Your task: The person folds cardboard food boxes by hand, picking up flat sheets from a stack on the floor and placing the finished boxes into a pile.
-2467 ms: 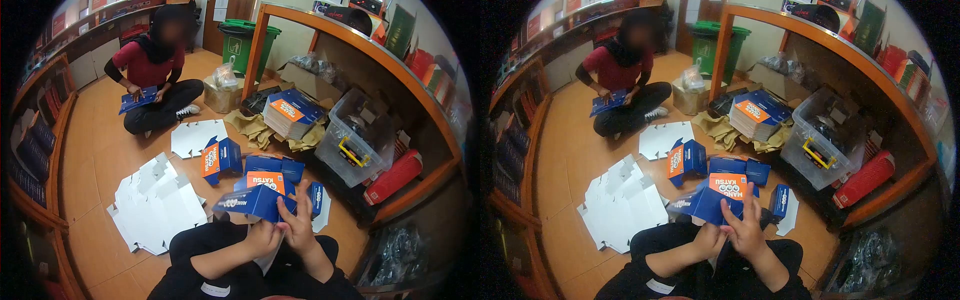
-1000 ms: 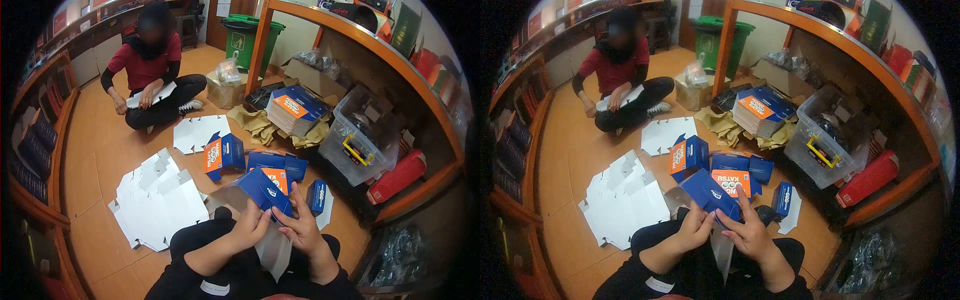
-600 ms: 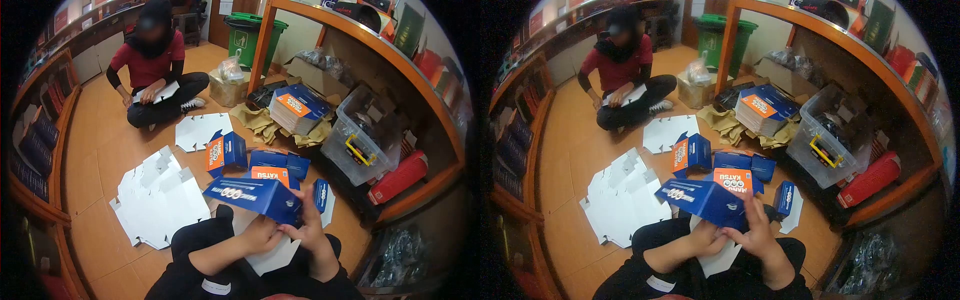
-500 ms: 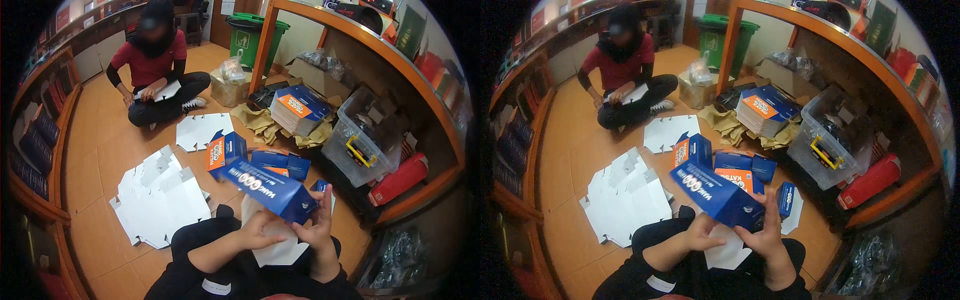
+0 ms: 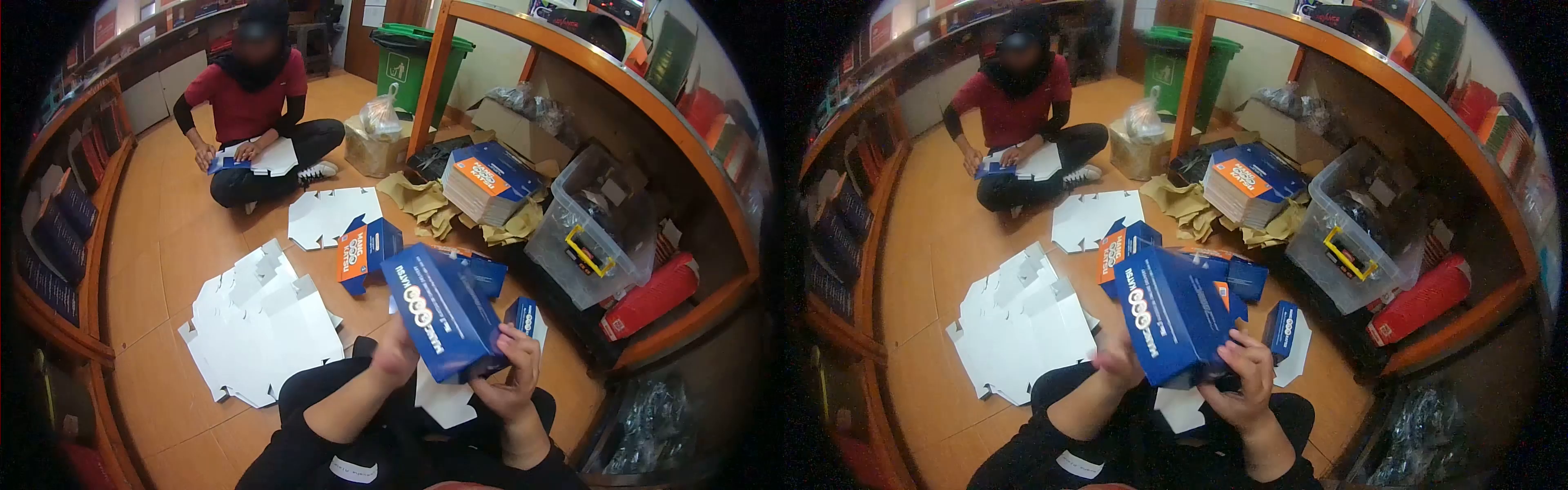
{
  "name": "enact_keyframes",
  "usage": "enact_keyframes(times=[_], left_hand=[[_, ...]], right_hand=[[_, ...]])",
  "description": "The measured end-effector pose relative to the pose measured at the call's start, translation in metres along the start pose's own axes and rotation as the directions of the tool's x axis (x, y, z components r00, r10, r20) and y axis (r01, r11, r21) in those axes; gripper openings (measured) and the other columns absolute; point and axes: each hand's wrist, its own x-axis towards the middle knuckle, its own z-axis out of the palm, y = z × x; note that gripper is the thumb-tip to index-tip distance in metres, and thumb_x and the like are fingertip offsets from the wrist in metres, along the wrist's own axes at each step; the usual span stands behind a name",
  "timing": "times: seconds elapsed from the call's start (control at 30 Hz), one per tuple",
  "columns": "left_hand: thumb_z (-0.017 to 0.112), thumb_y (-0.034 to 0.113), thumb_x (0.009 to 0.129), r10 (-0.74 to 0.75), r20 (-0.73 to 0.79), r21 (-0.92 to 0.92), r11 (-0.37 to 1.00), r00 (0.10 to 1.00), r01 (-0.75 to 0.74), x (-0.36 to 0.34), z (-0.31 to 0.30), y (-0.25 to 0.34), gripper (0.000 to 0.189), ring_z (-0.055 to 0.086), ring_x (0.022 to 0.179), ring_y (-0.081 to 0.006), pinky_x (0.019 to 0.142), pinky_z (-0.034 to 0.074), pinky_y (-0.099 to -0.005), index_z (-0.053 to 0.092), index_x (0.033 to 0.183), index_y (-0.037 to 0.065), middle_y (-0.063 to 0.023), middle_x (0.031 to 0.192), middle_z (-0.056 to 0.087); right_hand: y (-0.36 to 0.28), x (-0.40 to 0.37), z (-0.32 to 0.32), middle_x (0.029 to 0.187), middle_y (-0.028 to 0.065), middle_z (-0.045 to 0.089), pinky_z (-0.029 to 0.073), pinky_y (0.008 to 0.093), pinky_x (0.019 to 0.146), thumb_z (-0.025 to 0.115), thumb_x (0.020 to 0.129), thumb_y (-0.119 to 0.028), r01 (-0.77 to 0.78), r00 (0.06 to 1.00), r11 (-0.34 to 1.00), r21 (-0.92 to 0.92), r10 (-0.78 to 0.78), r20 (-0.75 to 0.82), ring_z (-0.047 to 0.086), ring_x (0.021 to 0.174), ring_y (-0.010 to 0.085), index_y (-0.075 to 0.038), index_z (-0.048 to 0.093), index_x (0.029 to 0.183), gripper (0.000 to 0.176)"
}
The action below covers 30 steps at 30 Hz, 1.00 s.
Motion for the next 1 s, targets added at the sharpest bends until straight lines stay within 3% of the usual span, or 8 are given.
enact_keyframes(times=[0.03, 0.13, 0.33, 0.53, 0.63, 0.87, 0.97, 1.0], left_hand=[[0.06, 0.047, 0.081, -0.04, -0.046, -0.253, 0.967, 0.998, 0.027, 0.008, 0.003, 0.006, 0.072, 0.051, 0.113, -0.0246, 0.094, 0.043, -0.0394, 0.031, 0.133, 0.007, -0.012, 0.13, 0.044], [0.046, 0.021, 0.094, -0.274, -0.429, -0.262, 0.95, 0.861, 0.172, 0.017, -0.047, 0.019, 0.044, 0.059, 0.1, -0.022, 0.083, 0.051, -0.0366, 0.03, 0.132, 0.007, -0.0127, 0.119, 0.052], [0.05, 0.004, 0.089, -0.194, -0.3, 0.017, 0.978, 0.934, 0.209, 0.022, -0.03, 0.034, 0.042, 0.06, 0.095, -0.017, 0.08, 0.051, -0.0306, 0.037, 0.129, 0.005, -0.0097, 0.107, 0.059], [0.055, 0.006, 0.088, -0.712, 0.149, 0.165, 0.702, 0.686, 0.693, -0.004, 0.006, 0.016, 0.027, 0.056, 0.089, -0.0083, 0.076, 0.044, -0.0211, 0.05, 0.113, -0.003, -0.0047, 0.097, 0.061], [0.056, 0.006, 0.088, -0.644, 0.307, 0.553, 0.72, 0.7, 0.419, -0.007, 0.007, 0.008, 0.015, 0.057, 0.087, -0.0106, 0.076, 0.044, -0.0244, 0.059, 0.1, -0.001, -0.0056, 0.092, 0.063], [0.059, 0.014, 0.085, -0.394, 0.4, 0.689, 0.724, 0.828, 0.012, -0.011, 0.026, -0.012, 0.018, 0.054, 0.093, -0.0213, 0.082, 0.043, -0.03, 0.061, 0.102, 0.007, -0.0084, 0.1, 0.055], [0.062, 0.02, 0.084, -0.302, 0.284, 0.809, 0.585, 0.91, -0.058, -0.018, 0.03, -0.028, 0.021, 0.049, 0.1, -0.0227, 0.087, 0.042, -0.0294, 0.061, 0.102, 0.01, -0.0121, 0.113, 0.046], [0.064, 0.024, 0.083, -0.462, 0.142, 0.774, 0.603, 0.875, 0.193, -0.021, 0.029, -0.028, 0.033, 0.045, 0.11, -0.0237, 0.091, 0.04, -0.031, 0.056, 0.111, 0.008, -0.015, 0.126, 0.037]], right_hand=[[0.002, -0.004, -0.002, 0.099, 0.0111, 0.053, 0.045, 0.0441, 0.09, 0.084, 0.05, -0.013, 0.037, 0.999, 0.999, -0.005, -0.037, -0.006, 0.055, 0.101, 0.0317, -0.01, 0.055, 0.109, 0.066], [0.004, -0.02, -0.005, 0.104, 0.0088, 0.053, 0.042, 0.0461, 0.093, 0.085, 0.049, -0.014, 0.092, 0.988, 0.995, 0.048, -0.097, 0.121, 0.052, 0.106, 0.032, -0.014, 0.055, 0.11, 0.067], [0.008, -0.031, -0.014, 0.115, 0.0136, 0.053, 0.034, 0.049, 0.095, 0.077, 0.065, -0.038, -0.136, 0.959, 0.981, 0.137, 0.095, 0.267, 0.043, 0.114, 0.0374, -0.013, 0.052, 0.116, 0.062], [0.011, -0.007, -0.024, 0.109, 0.0143, 0.056, 0.018, 0.051, 0.102, 0.049, 0.087, -0.043, -0.133, 0.971, 0.978, -0.159, 0.161, 0.176, 0.042, 0.112, 0.0376, -0.012, 0.058, 0.111, 0.041], [0.016, -0.008, -0.032, 0.081, 0.0058, 0.061, 0.021, 0.0473, 0.099, 0.051, 0.087, -0.037, -0.169, 0.915, 0.969, -0.18, 0.222, 0.337, 0.052, 0.09, 0.0255, -0.014, 0.067, 0.092, 0.028], [0.022, 0.0, -0.052, 0.06, -0.0008, 0.056, 0.029, 0.042, 0.086, 0.064, 0.078, -0.027, -0.186, 0.803, 0.94, -0.284, 0.312, 0.507, 0.051, 0.069, 0.0168, -0.018, 0.069, 0.086, 0.013], [0.02, -0.001, -0.05, 0.066, -0.0014, 0.057, 0.029, 0.0425, 0.088, 0.068, 0.073, -0.023, -0.166, 0.774, 0.942, -0.292, 0.308, 0.553, 0.051, 0.072, 0.016, -0.019, 0.069, 0.089, 0.017], [0.019, -0.002, -0.048, 0.068, -0.0017, 0.057, 0.029, 0.0427, 0.089, 0.07, 0.071, -0.021, -0.158, 0.777, 0.945, -0.286, 0.298, 0.555, 0.051, 0.073, 0.0157, -0.019, 0.069, 0.09, 0.019]])
